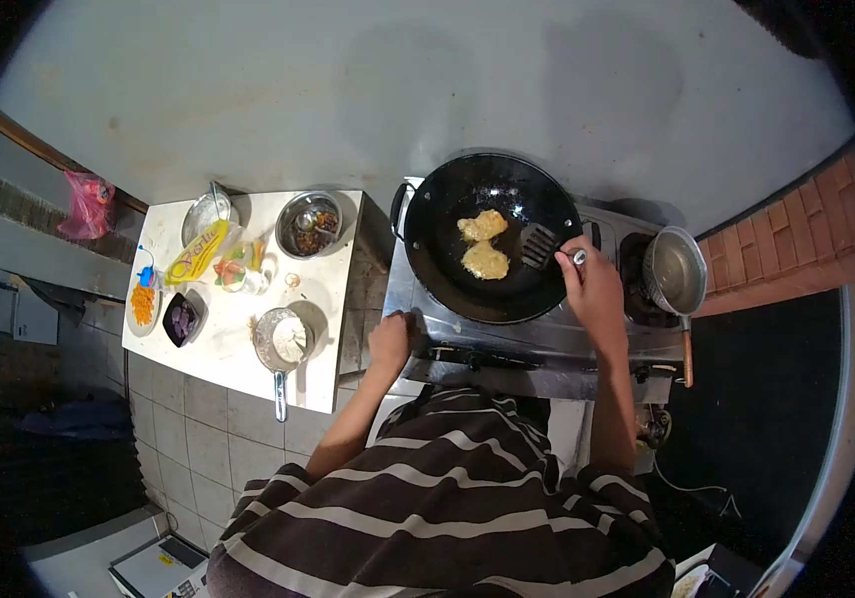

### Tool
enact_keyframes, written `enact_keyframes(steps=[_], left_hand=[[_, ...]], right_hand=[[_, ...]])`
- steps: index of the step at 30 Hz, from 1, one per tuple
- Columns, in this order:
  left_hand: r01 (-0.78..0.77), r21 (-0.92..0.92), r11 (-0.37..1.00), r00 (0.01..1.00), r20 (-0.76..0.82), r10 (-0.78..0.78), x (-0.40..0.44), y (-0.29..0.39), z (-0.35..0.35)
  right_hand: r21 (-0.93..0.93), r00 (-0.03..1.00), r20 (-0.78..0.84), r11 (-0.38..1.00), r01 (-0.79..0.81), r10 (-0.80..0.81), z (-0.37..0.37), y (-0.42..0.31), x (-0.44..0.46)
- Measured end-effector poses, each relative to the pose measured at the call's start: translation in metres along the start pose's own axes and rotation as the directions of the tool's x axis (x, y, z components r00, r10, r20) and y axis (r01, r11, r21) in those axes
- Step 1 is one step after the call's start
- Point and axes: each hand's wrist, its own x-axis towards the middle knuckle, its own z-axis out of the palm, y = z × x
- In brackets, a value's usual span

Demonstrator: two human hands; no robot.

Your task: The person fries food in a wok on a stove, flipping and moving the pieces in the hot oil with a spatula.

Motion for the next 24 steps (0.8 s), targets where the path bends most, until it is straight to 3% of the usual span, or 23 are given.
enact_keyframes(steps=[6, 12, 15, 24], left_hand=[[-0.100, -0.017, 0.995, 0.994, -0.046, 0.099, -0.004, -0.001, -0.004], [-0.028, -0.008, 1.000, 0.995, -0.094, 0.027, -0.005, -0.001, 0.006], [-0.071, 0.012, 0.997, 0.992, -0.108, 0.072, -0.009, 0.004, -0.003], [0.002, 0.014, 1.000, 0.994, -0.108, -0.001, -0.009, 0.008, -0.004]], right_hand=[[-0.046, 1.000, 0.001, 0.999, 0.005, -0.005, 0.002, -0.006, -0.003], [-0.076, 0.997, -0.019, 0.994, 0.079, -0.080, 0.008, -0.006, 0.000], [-0.109, 0.992, -0.040, 0.988, 0.112, -0.117, 0.007, -0.008, 0.000], [-0.123, 0.995, -0.009, 0.987, 0.102, -0.104, 0.001, -0.004, -0.005]])
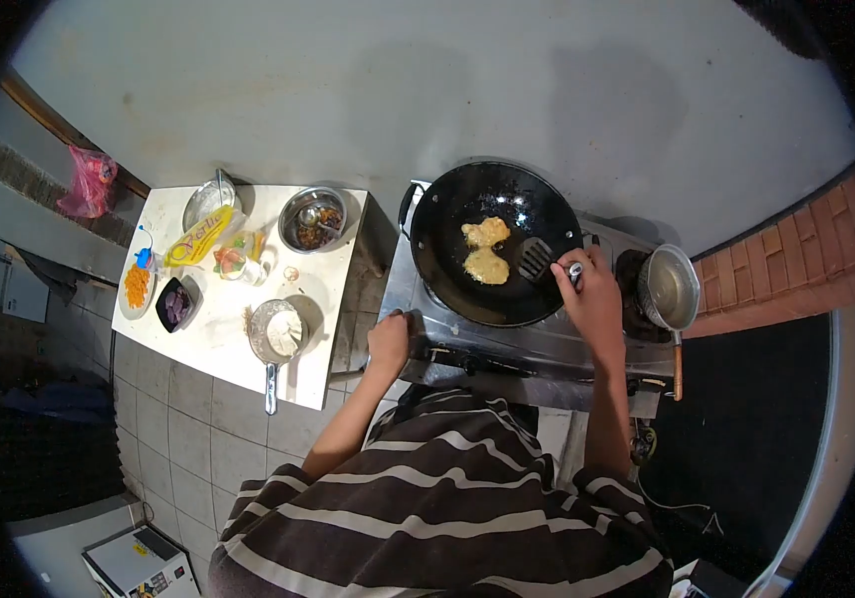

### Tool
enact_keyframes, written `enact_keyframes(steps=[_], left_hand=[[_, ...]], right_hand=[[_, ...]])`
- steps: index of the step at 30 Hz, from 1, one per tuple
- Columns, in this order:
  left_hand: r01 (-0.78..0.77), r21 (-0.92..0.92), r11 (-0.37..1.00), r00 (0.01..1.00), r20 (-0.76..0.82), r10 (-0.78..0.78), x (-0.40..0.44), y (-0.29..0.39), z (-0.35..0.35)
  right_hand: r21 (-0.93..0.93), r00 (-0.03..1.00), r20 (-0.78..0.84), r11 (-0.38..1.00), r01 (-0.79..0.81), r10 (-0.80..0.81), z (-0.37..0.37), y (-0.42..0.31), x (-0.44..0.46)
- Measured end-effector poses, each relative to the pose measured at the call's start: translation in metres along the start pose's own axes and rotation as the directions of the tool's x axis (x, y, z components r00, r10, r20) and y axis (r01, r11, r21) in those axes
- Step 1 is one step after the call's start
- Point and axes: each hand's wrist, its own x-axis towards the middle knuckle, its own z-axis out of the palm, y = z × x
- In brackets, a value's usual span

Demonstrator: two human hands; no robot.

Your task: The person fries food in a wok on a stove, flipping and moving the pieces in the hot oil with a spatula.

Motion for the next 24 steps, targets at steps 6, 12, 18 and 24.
enact_keyframes(steps=[6, 12, 18, 24], left_hand=[[-0.019, -0.027, 0.999, 1.000, -0.023, 0.018, -0.003, 0.001, 0.001], [-0.018, -0.031, 0.999, 0.999, -0.043, 0.016, -0.005, -0.002, 0.004], [0.110, -0.085, 0.990, 0.993, -0.021, -0.112, -0.007, -0.013, 0.003], [0.116, -0.162, 0.980, 0.993, 0.032, -0.112, -0.006, -0.017, -0.005]], right_hand=[[0.054, 1.000, -0.005, 0.998, 0.014, -0.014, 0.002, -0.004, 0.003], [0.033, 1.000, 0.011, 0.999, 0.023, -0.023, 0.006, -0.002, 0.006], [0.113, 0.999, -0.001, 0.993, 0.036, -0.036, 0.009, 0.002, 0.011], [0.132, 0.994, 0.082, 0.987, -0.088, 0.078, 0.011, 0.001, 0.013]])
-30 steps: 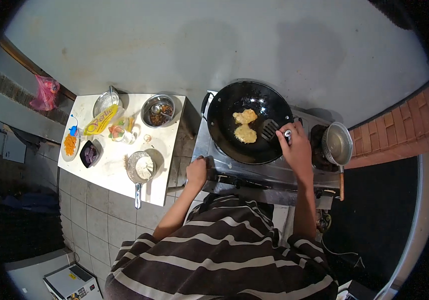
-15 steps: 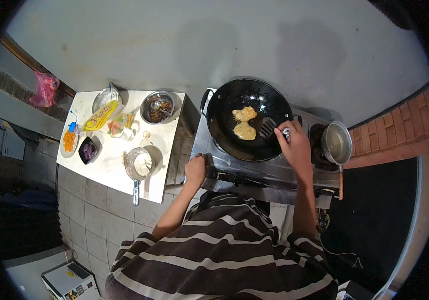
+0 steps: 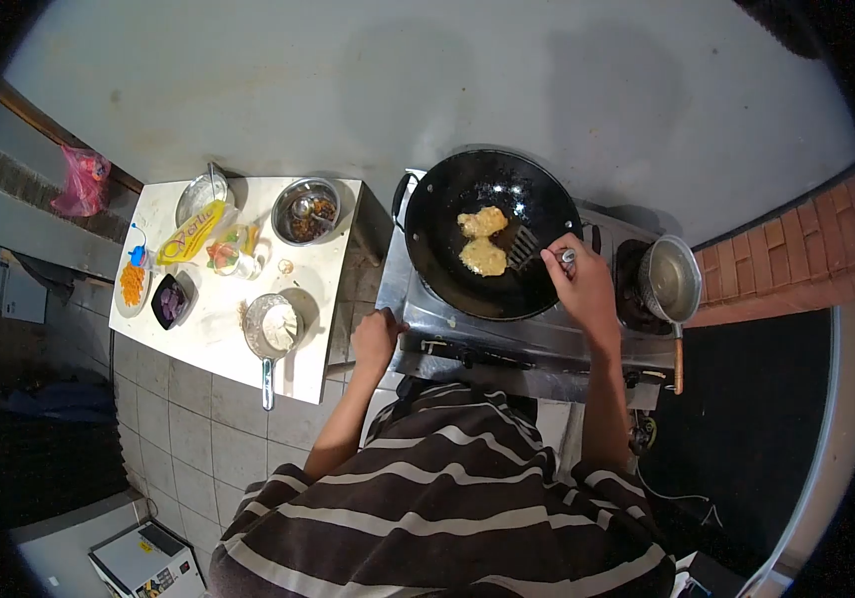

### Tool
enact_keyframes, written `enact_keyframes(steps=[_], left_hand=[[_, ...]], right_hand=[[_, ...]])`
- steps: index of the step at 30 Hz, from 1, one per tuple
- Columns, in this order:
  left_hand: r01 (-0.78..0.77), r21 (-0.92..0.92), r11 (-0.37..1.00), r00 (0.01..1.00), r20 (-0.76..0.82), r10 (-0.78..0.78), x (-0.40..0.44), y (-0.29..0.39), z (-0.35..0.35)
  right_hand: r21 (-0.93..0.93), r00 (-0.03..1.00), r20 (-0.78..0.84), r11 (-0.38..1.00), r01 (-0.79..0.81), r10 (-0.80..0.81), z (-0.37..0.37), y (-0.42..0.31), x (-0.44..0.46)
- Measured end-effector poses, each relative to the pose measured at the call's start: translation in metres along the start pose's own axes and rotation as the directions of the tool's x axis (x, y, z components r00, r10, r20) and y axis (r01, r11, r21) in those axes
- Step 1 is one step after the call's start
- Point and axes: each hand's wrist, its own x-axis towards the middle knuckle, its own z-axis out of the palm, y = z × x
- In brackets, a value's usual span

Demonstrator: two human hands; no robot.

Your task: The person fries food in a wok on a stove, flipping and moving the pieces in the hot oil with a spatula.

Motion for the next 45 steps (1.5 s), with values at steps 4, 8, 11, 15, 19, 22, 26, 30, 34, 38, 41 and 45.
enact_keyframes(steps=[4, 8, 11, 15, 19, 22, 26, 30, 34, 38, 41, 45], left_hand=[[0.029, 0.048, 0.998, 0.999, 0.025, -0.030, 0.006, 0.000, -0.002], [0.007, 0.119, 0.993, 0.999, -0.050, -0.001, 0.011, 0.000, 0.010], [0.000, 0.201, 0.980, 0.998, 0.055, -0.011, 0.023, 0.001, 0.004], [0.017, 0.191, 0.981, 0.995, 0.090, -0.034, 0.026, -0.006, 0.001], [0.048, 0.197, 0.979, 0.993, 0.099, -0.069, 0.025, -0.011, 0.004], [0.063, 0.199, 0.978, 0.988, 0.124, -0.089, 0.028, -0.011, 0.003], [0.059, 0.210, 0.976, 0.988, 0.129, -0.088, 0.028, -0.012, 0.003], [0.074, 0.208, 0.975, 0.979, 0.171, -0.110, 0.029, -0.009, 0.001], [0.085, 0.214, 0.973, 0.981, 0.152, -0.119, 0.025, -0.007, -0.001], [0.074, 0.182, 0.980, 0.987, 0.128, -0.098, 0.020, -0.006, -0.003], [0.060, 0.176, 0.983, 0.987, 0.134, -0.085, 0.021, -0.012, 0.003], [0.040, 0.153, 0.987, 0.991, 0.118, -0.058, 0.021, -0.016, 0.008]], right_hand=[[0.005, 1.000, -0.001, 1.000, 0.010, -0.010, 0.001, 0.007, 0.005], [0.088, 1.000, 0.000, 0.996, 0.012, -0.012, 0.000, 0.005, 0.008], [0.114, 1.000, 0.011, 0.993, 0.005, -0.006, 0.001, 0.004, 0.015], [0.141, 1.000, -0.005, 0.990, -0.009, 0.010, 0.005, 0.002, 0.020], [0.152, 0.999, -0.045, 0.988, 0.009, -0.002, 0.011, 0.007, 0.026], [0.112, 0.999, -0.011, 0.993, -0.029, 0.030, 0.015, 0.019, 0.029], [0.273, 0.990, 0.036, 0.951, -0.143, 0.139, 0.024, 0.033, 0.027], [0.485, 0.967, 0.097, 0.837, -0.252, 0.235, 0.034, 0.044, 0.028], [0.585, 0.969, 0.087, 0.776, -0.237, 0.231, 0.049, 0.062, 0.030], [0.582, 0.970, -0.006, 0.790, -0.194, 0.243, 0.050, 0.059, 0.029], [0.450, 0.987, -0.064, 0.887, -0.103, 0.148, 0.038, 0.049, 0.026], [0.132, 0.971, -0.190, 0.976, 0.175, -0.148, 0.015, 0.022, 0.025]])
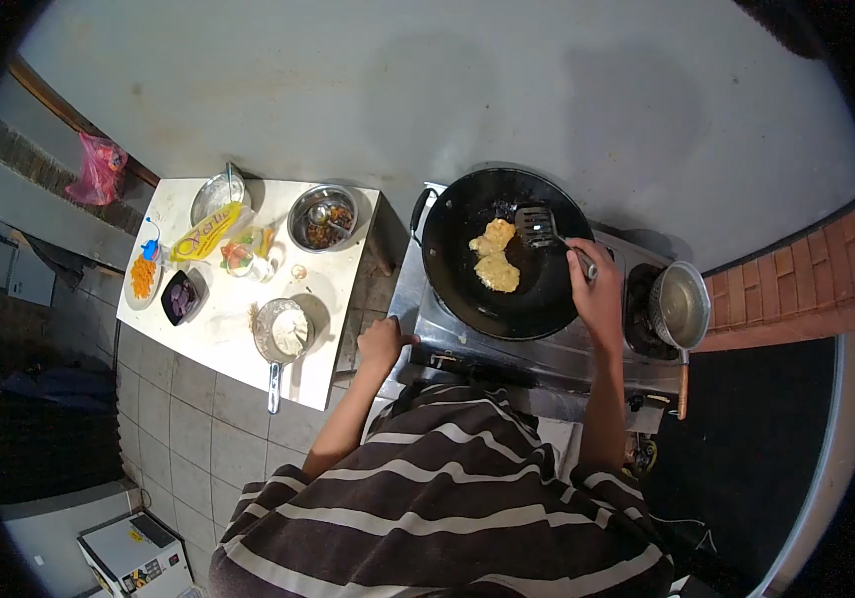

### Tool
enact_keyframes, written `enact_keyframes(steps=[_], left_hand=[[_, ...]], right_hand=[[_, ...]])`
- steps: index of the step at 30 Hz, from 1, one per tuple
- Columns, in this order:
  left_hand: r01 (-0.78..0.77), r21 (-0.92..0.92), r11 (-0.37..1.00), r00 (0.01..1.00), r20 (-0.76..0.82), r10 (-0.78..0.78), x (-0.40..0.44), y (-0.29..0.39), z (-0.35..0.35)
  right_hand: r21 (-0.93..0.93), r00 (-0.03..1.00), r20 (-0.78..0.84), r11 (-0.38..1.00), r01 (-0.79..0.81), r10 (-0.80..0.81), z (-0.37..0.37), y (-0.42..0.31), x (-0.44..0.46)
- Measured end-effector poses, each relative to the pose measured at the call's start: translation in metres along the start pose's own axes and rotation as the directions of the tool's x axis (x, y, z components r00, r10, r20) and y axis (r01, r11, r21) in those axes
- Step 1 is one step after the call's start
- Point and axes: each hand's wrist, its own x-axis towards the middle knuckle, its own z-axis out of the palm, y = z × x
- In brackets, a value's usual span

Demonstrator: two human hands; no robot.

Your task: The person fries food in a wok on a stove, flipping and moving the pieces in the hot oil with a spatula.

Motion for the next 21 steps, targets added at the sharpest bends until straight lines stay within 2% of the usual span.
enact_keyframes(steps=[4, 6, 7, 9, 10, 13, 21], left_hand=[[0.025, 0.007, 1.000, 0.999, 0.029, -0.025, 0.000, 0.001, 0.000], [0.022, -0.001, 1.000, 0.999, 0.027, -0.022, 0.000, 0.000, 0.001], [0.018, 0.001, 1.000, 1.000, 0.018, -0.018, -0.002, 0.001, 0.000], [0.010, 0.005, 1.000, 1.000, 0.011, -0.010, -0.003, 0.002, 0.000], [0.006, 0.012, 1.000, 1.000, 0.001, -0.006, -0.004, 0.001, 0.001], [0.004, 0.030, 1.000, 1.000, 0.003, -0.004, -0.006, 0.005, -0.001], [0.002, 0.056, 0.998, 1.000, 0.007, -0.002, -0.013, 0.009, -0.002]], right_hand=[[-0.008, 1.000, -0.005, 1.000, 0.010, -0.010, -0.014, -0.017, -0.005], [-0.033, 0.995, 0.098, 0.999, -0.020, 0.023, -0.023, -0.025, -0.012], [-0.033, 0.995, 0.096, 0.999, -0.021, 0.024, -0.025, -0.029, -0.016], [-0.024, 0.980, 0.198, 0.999, 0.034, -0.028, -0.028, -0.037, -0.024], [-0.025, 0.964, 0.265, 1.000, -0.004, 0.011, -0.028, -0.040, -0.027], [0.041, 0.956, 0.288, 0.998, 0.047, -0.057, -0.020, -0.038, -0.038], [0.128, 0.935, 0.343, 0.991, 0.047, -0.088, 0.001, -0.025, -0.051]])
